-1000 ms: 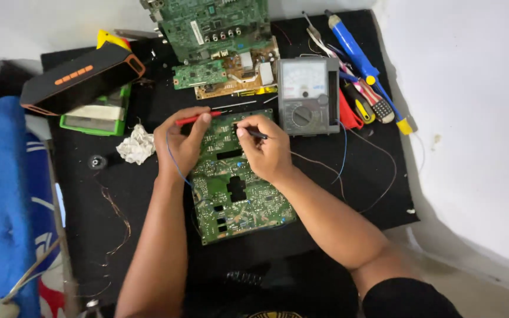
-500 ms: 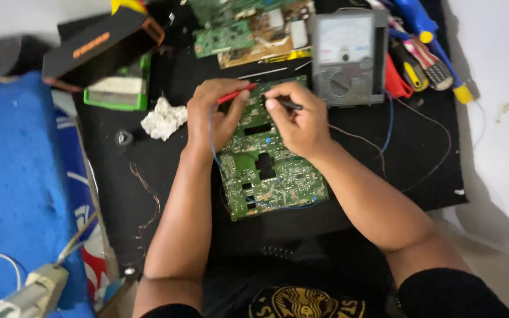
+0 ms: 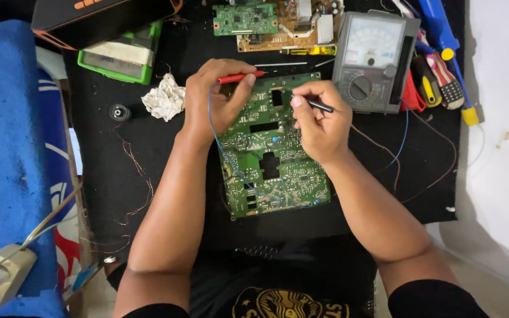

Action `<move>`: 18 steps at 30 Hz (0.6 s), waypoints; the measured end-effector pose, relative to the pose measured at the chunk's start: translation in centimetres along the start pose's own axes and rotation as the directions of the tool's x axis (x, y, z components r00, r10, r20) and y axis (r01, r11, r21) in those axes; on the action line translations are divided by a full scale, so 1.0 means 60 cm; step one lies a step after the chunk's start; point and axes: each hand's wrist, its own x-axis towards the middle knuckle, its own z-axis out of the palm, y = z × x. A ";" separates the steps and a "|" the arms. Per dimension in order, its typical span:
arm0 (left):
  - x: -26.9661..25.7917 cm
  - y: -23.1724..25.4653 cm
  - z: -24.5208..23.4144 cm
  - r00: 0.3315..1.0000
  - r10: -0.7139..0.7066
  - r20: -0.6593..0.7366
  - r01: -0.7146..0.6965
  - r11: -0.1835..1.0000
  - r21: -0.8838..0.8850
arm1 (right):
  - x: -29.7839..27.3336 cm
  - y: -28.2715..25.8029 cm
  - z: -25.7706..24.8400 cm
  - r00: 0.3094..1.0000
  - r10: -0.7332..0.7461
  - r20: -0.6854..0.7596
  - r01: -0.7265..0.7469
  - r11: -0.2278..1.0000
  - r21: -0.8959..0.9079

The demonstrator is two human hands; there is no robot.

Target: The person uses a multimeter to test a green circuit board. They hold the red and black probes and touch various points on the board to measure electrical values. The person adjusts the multimeter dial and repositions the probes across different components on the board.

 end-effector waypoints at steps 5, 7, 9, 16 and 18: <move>-0.005 -0.006 0.005 0.988 -0.156 0.004 0.155 0.978 -0.139 | -0.001 0.026 0.010 1.000 0.012 -0.012 -0.012 1.000 -0.007; -0.001 -0.005 0.005 0.985 -0.169 0.029 0.171 0.977 -0.124 | 0.002 0.033 0.012 0.998 0.043 -0.049 -0.042 0.999 0.017; -0.001 -0.006 0.007 0.986 -0.160 0.051 0.166 0.973 -0.163 | 0.003 0.035 0.011 0.999 0.030 -0.042 -0.030 1.000 0.006; 0.006 0.005 0.001 0.989 -0.116 0.087 0.123 0.989 -0.083 | 0.006 0.020 0.008 0.999 0.030 -0.011 -0.031 0.998 -0.049; 0.005 0.014 0.000 0.985 -0.148 0.086 0.155 0.984 -0.089 | 0.003 0.024 0.008 1.000 0.022 -0.005 -0.023 0.999 -0.041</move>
